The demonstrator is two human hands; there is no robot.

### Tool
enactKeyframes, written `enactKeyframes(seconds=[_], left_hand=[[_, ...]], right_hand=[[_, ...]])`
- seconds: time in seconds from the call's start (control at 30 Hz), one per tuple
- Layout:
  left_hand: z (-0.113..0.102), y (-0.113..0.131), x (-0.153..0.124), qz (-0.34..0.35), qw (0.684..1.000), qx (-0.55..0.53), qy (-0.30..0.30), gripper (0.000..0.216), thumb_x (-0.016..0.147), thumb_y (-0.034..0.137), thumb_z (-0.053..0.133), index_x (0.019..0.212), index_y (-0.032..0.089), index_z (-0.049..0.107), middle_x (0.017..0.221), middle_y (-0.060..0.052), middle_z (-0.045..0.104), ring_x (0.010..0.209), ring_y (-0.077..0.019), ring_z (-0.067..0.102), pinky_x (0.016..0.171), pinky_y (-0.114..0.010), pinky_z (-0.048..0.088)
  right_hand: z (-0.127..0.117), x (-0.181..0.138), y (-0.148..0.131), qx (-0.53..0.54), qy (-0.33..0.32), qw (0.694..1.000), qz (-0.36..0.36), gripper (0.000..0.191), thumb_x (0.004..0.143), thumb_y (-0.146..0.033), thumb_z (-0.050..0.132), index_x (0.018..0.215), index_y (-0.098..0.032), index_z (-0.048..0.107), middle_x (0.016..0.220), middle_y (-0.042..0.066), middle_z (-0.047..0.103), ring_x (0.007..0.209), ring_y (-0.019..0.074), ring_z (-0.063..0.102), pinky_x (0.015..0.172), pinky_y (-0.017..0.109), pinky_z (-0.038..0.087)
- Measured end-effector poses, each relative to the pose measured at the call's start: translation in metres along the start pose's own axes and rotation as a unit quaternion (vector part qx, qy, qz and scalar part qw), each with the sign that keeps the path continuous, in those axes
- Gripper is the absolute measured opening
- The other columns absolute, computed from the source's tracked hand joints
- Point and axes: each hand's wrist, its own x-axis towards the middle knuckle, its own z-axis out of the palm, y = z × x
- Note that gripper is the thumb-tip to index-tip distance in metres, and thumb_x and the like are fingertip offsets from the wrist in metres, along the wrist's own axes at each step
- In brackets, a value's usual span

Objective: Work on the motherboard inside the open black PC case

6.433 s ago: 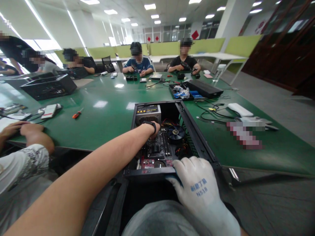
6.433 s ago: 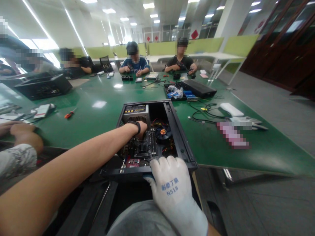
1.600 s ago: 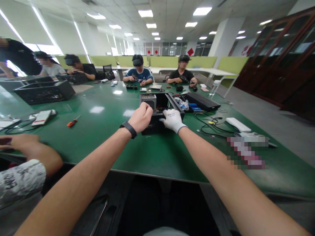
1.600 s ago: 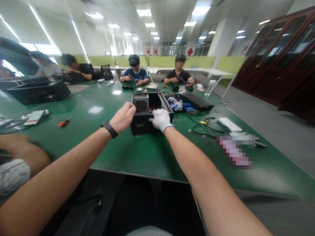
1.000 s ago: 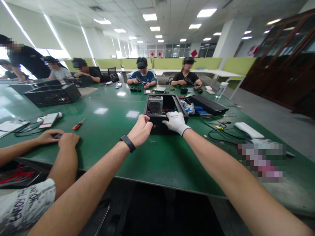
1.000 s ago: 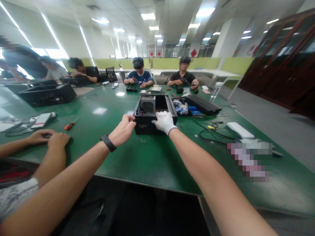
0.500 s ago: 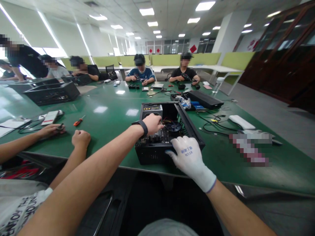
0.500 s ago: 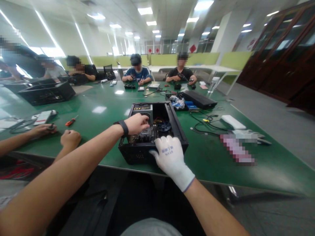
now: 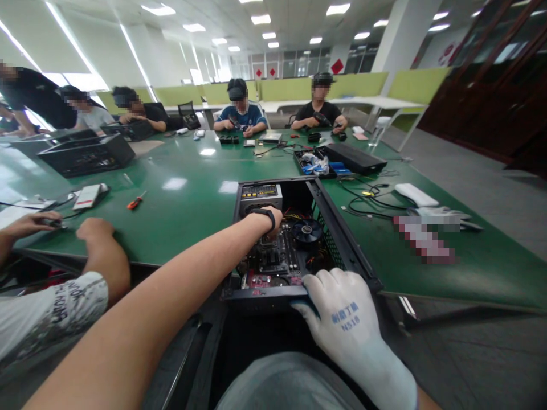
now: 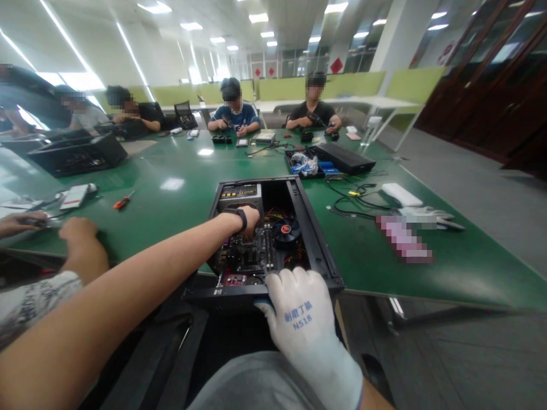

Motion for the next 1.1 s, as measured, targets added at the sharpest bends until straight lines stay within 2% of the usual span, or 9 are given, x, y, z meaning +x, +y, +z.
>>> enactKeyframes(seconds=[0.17, 0.3, 0.5, 0.63, 0.8, 0.97, 1.1], left_hand=[[0.018, -0.004, 0.014, -0.002, 1.0, -0.016, -0.019, 0.062, 0.05, 0.027, 0.089, 0.108, 0.012, 0.075, 0.11, -0.017, 0.073, 0.098, -0.0282, 0.07, 0.083, -0.029, 0.057], [0.023, -0.005, 0.02, 0.006, 1.0, -0.019, -0.019, 0.064, 0.05, 0.03, 0.089, 0.108, 0.008, 0.075, 0.107, -0.019, 0.074, 0.097, -0.0307, 0.07, 0.084, -0.032, 0.057], [0.031, -0.007, 0.036, 0.001, 1.0, -0.021, -0.021, 0.07, 0.047, 0.035, 0.09, 0.11, 0.01, 0.075, 0.109, -0.019, 0.073, 0.1, -0.0319, 0.069, 0.087, -0.032, 0.056], [0.031, -0.005, 0.035, -0.008, 0.999, -0.033, -0.014, 0.069, 0.044, 0.034, 0.091, 0.108, 0.013, 0.075, 0.108, -0.017, 0.074, 0.1, -0.0308, 0.07, 0.087, -0.031, 0.056], [0.028, -0.003, 0.029, 0.002, 0.999, -0.033, -0.01, 0.073, 0.045, 0.03, 0.092, 0.112, 0.009, 0.073, 0.111, -0.02, 0.073, 0.103, -0.0325, 0.069, 0.089, -0.033, 0.055], [0.031, -0.006, 0.037, -0.007, 0.999, -0.03, -0.019, 0.075, 0.044, 0.033, 0.092, 0.114, 0.012, 0.073, 0.112, -0.017, 0.073, 0.105, -0.0306, 0.068, 0.092, -0.031, 0.053], [0.034, -0.008, 0.042, -0.01, 0.999, -0.024, -0.026, 0.073, 0.042, 0.034, 0.092, 0.111, 0.015, 0.075, 0.11, -0.015, 0.074, 0.104, -0.0304, 0.069, 0.089, -0.03, 0.054]], right_hand=[[-0.001, -0.002, -0.002, 0.002, -0.004, 1.0, 0.003, 0.025, 0.077, -0.043, 0.073, 0.088, -0.024, 0.062, 0.079, 0.003, 0.059, 0.076, 0.0217, 0.045, 0.069, 0.036, 0.019], [-0.001, -0.002, -0.002, -0.002, -0.006, 1.0, 0.001, 0.025, 0.077, -0.043, 0.072, 0.088, -0.024, 0.062, 0.08, 0.003, 0.059, 0.077, 0.0218, 0.045, 0.068, 0.036, 0.019], [-0.002, -0.001, -0.002, -0.004, -0.015, 1.0, 0.001, 0.025, 0.079, -0.044, 0.07, 0.089, -0.023, 0.062, 0.08, 0.004, 0.06, 0.076, 0.0214, 0.045, 0.067, 0.036, 0.018], [-0.001, -0.001, -0.002, -0.006, -0.013, 1.0, 0.001, 0.024, 0.078, -0.044, 0.071, 0.088, -0.024, 0.061, 0.079, 0.003, 0.059, 0.076, 0.0219, 0.045, 0.068, 0.036, 0.018], [0.0, -0.002, -0.001, -0.004, -0.014, 1.0, 0.001, 0.026, 0.077, -0.044, 0.072, 0.091, -0.024, 0.061, 0.081, 0.003, 0.06, 0.077, 0.0226, 0.046, 0.068, 0.036, 0.019], [-0.002, -0.002, -0.002, -0.005, -0.009, 1.0, 0.001, 0.025, 0.077, -0.043, 0.072, 0.089, -0.024, 0.061, 0.08, 0.003, 0.06, 0.077, 0.0226, 0.046, 0.068, 0.036, 0.019], [-0.002, -0.002, -0.002, -0.005, -0.009, 1.0, 0.0, 0.025, 0.077, -0.042, 0.072, 0.091, -0.023, 0.062, 0.08, 0.004, 0.06, 0.077, 0.0221, 0.046, 0.068, 0.036, 0.019]])
